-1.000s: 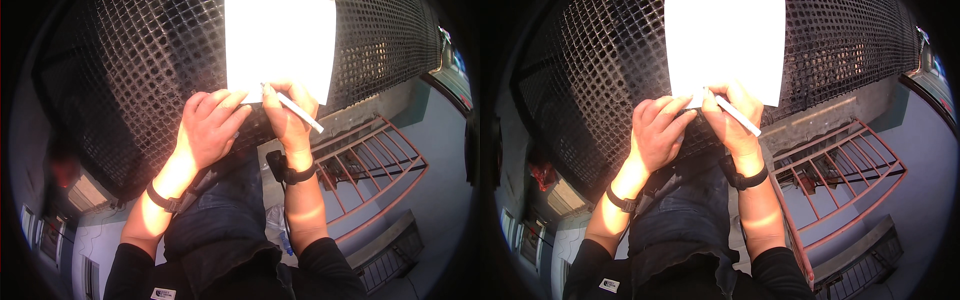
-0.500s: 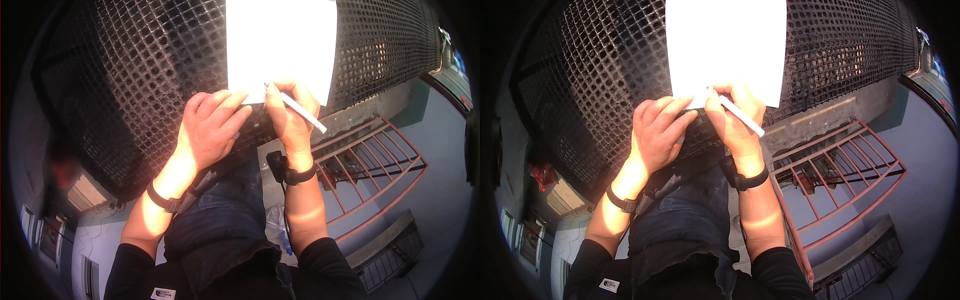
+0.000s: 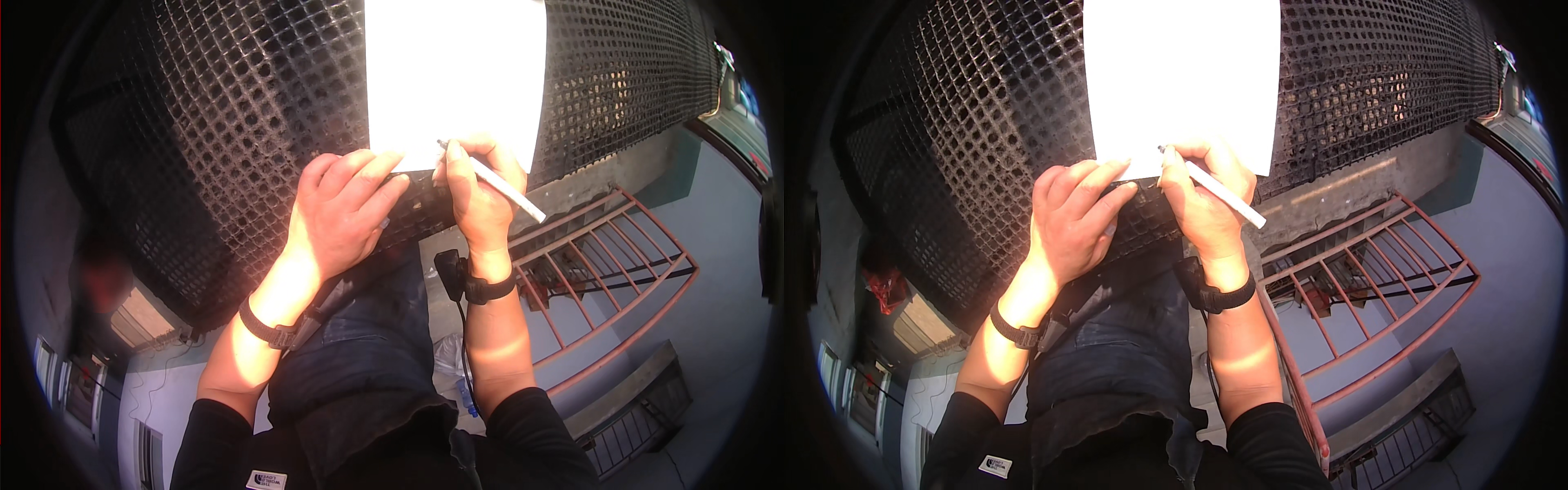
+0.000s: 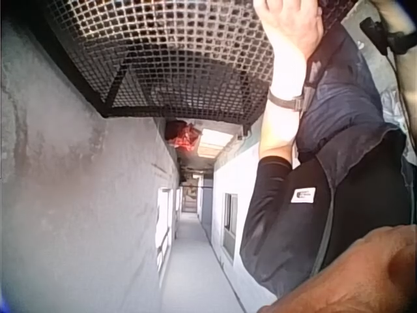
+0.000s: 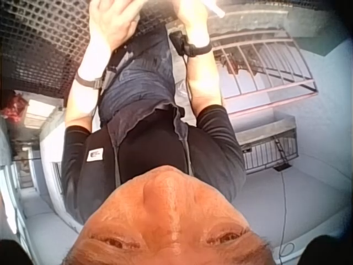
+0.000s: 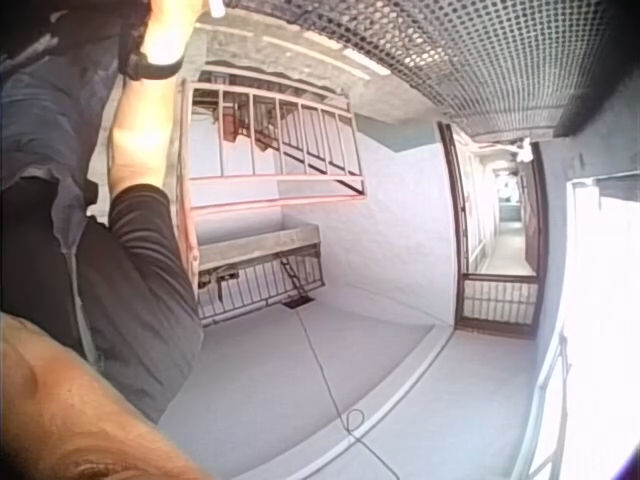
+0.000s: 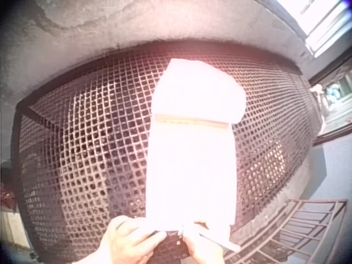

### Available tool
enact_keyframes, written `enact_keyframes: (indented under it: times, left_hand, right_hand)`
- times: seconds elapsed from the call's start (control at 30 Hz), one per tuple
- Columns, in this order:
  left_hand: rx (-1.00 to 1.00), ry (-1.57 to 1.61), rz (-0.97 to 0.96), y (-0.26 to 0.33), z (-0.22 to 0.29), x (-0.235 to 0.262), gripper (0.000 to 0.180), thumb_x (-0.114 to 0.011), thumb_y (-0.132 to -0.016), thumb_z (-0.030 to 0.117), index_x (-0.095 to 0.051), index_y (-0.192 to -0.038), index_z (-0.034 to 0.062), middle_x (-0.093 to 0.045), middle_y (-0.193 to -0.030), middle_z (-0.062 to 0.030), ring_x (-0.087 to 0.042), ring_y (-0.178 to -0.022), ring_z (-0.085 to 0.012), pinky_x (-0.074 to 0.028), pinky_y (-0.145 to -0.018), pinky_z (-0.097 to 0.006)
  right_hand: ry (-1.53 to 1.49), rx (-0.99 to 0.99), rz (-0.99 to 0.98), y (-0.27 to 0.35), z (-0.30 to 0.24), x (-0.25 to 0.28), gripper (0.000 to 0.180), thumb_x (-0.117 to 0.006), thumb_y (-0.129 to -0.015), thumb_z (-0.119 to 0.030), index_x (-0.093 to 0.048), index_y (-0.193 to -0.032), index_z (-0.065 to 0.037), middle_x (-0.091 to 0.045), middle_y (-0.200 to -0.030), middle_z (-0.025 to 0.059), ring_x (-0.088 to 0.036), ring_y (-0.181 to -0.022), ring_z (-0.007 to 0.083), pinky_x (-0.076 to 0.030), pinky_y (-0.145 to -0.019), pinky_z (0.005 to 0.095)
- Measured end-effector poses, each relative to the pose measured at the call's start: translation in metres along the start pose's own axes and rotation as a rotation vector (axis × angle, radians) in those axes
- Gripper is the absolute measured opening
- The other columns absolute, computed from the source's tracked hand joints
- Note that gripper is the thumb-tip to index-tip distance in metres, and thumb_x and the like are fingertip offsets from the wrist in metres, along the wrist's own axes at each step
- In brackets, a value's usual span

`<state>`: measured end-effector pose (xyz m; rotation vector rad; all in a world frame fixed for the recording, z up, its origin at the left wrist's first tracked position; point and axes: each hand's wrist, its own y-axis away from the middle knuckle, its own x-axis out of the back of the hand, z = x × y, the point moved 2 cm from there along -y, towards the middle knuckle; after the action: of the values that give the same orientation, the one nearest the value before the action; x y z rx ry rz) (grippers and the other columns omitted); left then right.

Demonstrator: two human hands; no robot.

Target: Collecting shoe upper components from a sorting rack, bagging them for storage, and recording inventory on a notepad.

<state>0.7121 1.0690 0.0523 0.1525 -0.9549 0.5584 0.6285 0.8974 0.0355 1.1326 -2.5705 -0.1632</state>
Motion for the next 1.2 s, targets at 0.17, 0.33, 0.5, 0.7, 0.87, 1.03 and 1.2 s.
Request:
enact_keyframes:
  times: [0.17,0.33,0.5,0.7,0.87,1.03,1.2]
  left_hand:
    - [0.002,-0.004,0.0,0.0,-0.001,-0.002,0.038,-0.067,-0.069,0.006,-0.07,-0.107,0.0133,-0.063,-0.128,-0.0015,-0.058,-0.112,-0.0211,-0.041,-0.095,-0.04]
    - [-0.011,-0.009,0.015,-0.001,-0.001,-0.003,0.038,-0.066,-0.069,0.006,-0.07,-0.106,0.0129,-0.064,-0.127,-0.0023,-0.058,-0.112,-0.0219,-0.041,-0.093,-0.041]
    - [-0.007,-0.003,0.007,-0.001,0.0,-0.003,0.039,-0.066,-0.069,0.006,-0.07,-0.107,0.0125,-0.064,-0.126,-0.0029,-0.058,-0.111,-0.0227,-0.042,-0.093,-0.041]
    - [0.0,0.007,-0.007,-0.003,0.002,0.001,0.04,-0.066,-0.068,0.007,-0.07,-0.107,0.0123,-0.064,-0.126,-0.0033,-0.057,-0.111,-0.0235,-0.042,-0.093,-0.041]
    - [0.001,0.011,-0.016,-0.003,0.001,0.0,0.04,-0.066,-0.068,0.006,-0.07,-0.107,0.0121,-0.064,-0.126,-0.0035,-0.057,-0.11,-0.0236,-0.042,-0.093,-0.041]
    - [-0.005,0.007,-0.006,-0.002,0.0,0.0,0.04,-0.066,-0.067,0.006,-0.071,-0.107,0.0119,-0.064,-0.126,-0.0037,-0.057,-0.111,-0.0238,-0.042,-0.093,-0.041]
    - [-0.006,0.009,-0.007,-0.002,0.0,-0.001,0.04,-0.066,-0.068,0.006,-0.07,-0.107,0.0117,-0.064,-0.126,-0.0038,-0.057,-0.111,-0.0241,-0.042,-0.093,-0.041]
  right_hand:
    - [0.228,0.176,0.017,-0.002,-0.006,0.004,0.01,-0.074,-0.082,-0.006,-0.07,-0.089,0.0,-0.068,-0.073,0.0077,-0.065,-0.063,0.0106,-0.05,-0.056,0.025]
    - [0.234,0.143,-0.014,-0.003,-0.008,-0.001,0.012,-0.074,-0.081,-0.005,-0.072,-0.091,-0.001,-0.068,-0.073,0.0077,-0.064,-0.063,0.011,-0.051,-0.058,0.0255]
    - [0.243,0.126,-0.006,-0.003,-0.011,-0.004,0.013,-0.075,-0.08,-0.006,-0.072,-0.092,-0.001,-0.068,-0.074,0.0085,-0.065,-0.063,0.0121,-0.052,-0.058,0.0258]
    - [0.32,0.159,0.007,-0.004,-0.015,-0.004,0.011,-0.075,-0.08,-0.006,-0.072,-0.09,-0.001,-0.069,-0.073,0.0086,-0.066,-0.064,0.0117,-0.052,-0.059,0.0253]
    - [0.22,0.108,0.025,-0.003,-0.01,-0.002,0.012,-0.075,-0.08,-0.006,-0.072,-0.09,-0.001,-0.069,-0.072,0.0088,-0.066,-0.064,0.012,-0.052,-0.058,0.0255]
    - [0.257,0.096,0.002,-0.005,-0.012,-0.004,0.012,-0.075,-0.08,-0.006,-0.071,-0.089,-0.001,-0.068,-0.072,0.0086,-0.066,-0.063,0.0117,-0.052,-0.058,0.0257]
    - [0.29,0.116,-0.017,-0.005,-0.011,-0.001,0.011,-0.074,-0.08,-0.005,-0.07,-0.089,0.0,-0.068,-0.071,0.0076,-0.065,-0.062,0.0107,-0.051,-0.058,0.0254]
